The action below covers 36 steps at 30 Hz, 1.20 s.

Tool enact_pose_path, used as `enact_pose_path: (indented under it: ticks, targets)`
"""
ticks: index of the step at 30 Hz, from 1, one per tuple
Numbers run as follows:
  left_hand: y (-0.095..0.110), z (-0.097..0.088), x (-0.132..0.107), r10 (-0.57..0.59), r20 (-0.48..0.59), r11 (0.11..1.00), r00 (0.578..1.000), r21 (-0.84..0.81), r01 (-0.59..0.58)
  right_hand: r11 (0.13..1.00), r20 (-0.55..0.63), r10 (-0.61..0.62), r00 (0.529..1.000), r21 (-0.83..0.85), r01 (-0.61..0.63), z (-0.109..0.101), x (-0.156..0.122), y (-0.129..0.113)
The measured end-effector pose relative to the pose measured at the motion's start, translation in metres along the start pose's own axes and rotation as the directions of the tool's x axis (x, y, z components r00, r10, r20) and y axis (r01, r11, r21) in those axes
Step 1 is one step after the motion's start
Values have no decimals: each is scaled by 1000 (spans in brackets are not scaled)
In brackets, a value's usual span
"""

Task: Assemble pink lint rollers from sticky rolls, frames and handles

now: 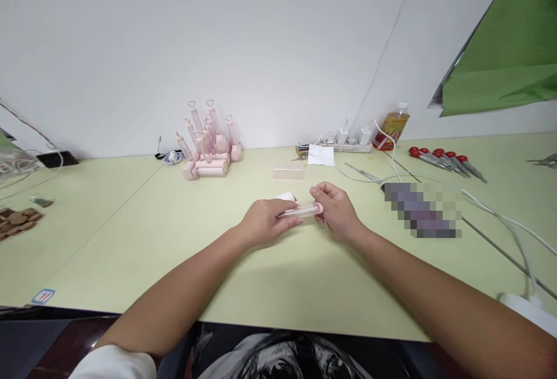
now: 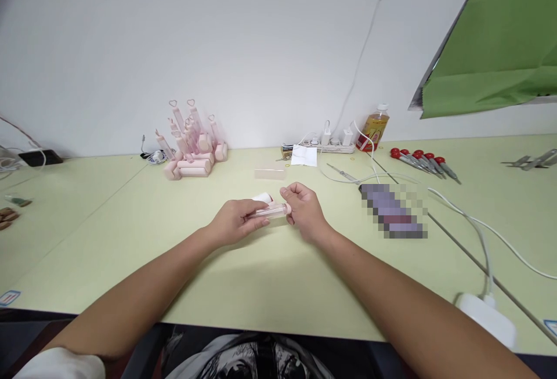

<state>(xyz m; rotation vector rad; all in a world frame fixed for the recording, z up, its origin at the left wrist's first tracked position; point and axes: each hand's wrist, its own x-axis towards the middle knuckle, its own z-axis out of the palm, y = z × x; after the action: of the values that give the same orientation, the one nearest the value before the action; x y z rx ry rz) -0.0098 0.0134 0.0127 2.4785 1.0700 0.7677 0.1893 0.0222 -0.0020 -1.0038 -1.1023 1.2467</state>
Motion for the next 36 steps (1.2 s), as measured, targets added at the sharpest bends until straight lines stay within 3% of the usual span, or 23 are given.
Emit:
enact_pose_path:
  ticks: [8, 17, 25, 31, 36]
  targets:
    - [7, -2, 0, -6, 13, 991, 1000, 135, 4, 999, 30, 33, 999, 38, -35, 3, -3, -2]
    - [8, -3, -1, -34, 21, 989, 999, 143, 31, 997, 81, 68, 994, 27, -71, 8, -9, -1]
    - [9, -4, 0, -36, 59, 982, 998, 188, 24, 982, 86, 74, 994, -182, -57, 9, -13, -4]
    - [2, -5, -1, 45, 75, 977, 996, 203, -60, 917, 202, 187, 961, -386, -97, 5, -12, -5]
    - [3, -9, -1, 68, 85, 975, 994, 205, -84, 897, 196, 97, 976, -442, 0, 5, -13, -8]
